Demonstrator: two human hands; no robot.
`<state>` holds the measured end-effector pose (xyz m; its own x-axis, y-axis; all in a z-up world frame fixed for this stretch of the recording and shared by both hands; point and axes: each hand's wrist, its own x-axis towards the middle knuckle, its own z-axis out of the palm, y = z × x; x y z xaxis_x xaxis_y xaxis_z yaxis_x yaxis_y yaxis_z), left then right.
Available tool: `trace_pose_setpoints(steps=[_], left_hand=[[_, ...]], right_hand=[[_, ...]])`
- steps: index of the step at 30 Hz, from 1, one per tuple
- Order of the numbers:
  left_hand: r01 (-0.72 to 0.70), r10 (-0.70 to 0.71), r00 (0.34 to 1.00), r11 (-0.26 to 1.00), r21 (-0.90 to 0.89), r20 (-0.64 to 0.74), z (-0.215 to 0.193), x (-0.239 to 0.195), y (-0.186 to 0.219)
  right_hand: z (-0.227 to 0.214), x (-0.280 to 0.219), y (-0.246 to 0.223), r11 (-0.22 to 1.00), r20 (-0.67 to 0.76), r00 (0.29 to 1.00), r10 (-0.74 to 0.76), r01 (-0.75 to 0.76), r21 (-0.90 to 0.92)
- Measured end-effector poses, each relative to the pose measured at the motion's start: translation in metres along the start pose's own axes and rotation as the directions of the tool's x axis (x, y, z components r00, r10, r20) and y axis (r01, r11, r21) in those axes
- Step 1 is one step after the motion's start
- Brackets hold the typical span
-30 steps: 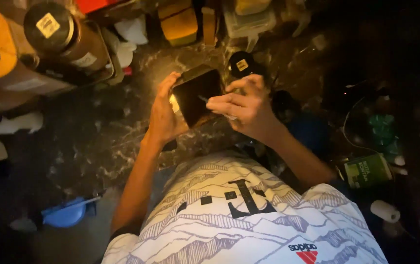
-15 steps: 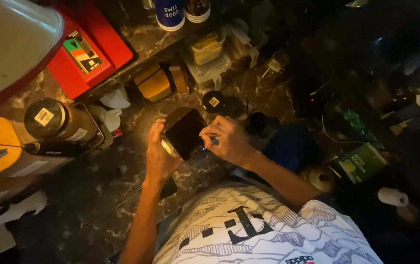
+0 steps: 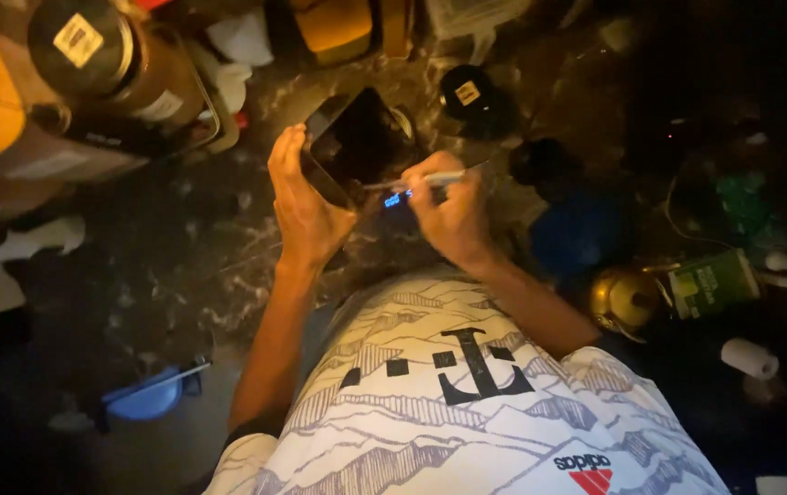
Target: Weighing and adjusting coffee grounds in a portafilter using a scale and spoon to prepare for espresso brewing.
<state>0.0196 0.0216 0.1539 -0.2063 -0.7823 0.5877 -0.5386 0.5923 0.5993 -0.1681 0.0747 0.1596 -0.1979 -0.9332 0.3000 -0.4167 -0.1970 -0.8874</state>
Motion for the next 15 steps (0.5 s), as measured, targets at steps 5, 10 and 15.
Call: trace_pose_setpoints(steps=[5,10,15], left_hand=[[0.014,-0.016,0.997,1.000,-0.026,-0.081,0.002,-0.013,-0.024],[0.051,-0.058,0.995,0.994,-0.094,-0.077,0.009,-0.018,-0.035],[0.092,-0.103,0.988,0.992,-0.089,-0.119,0.021,-0.023,-0.047]], right_hand=[[0.010,0.010,0.016,0.975,-0.058,0.993,0.101,-0.087,0.205],[0.005,0.025,0.033,0.974,-0.088,0.990,0.107,-0.087,0.212],[0.003,0.039,0.035,0.963,-0.130,0.983,0.133,-0.097,0.250]])
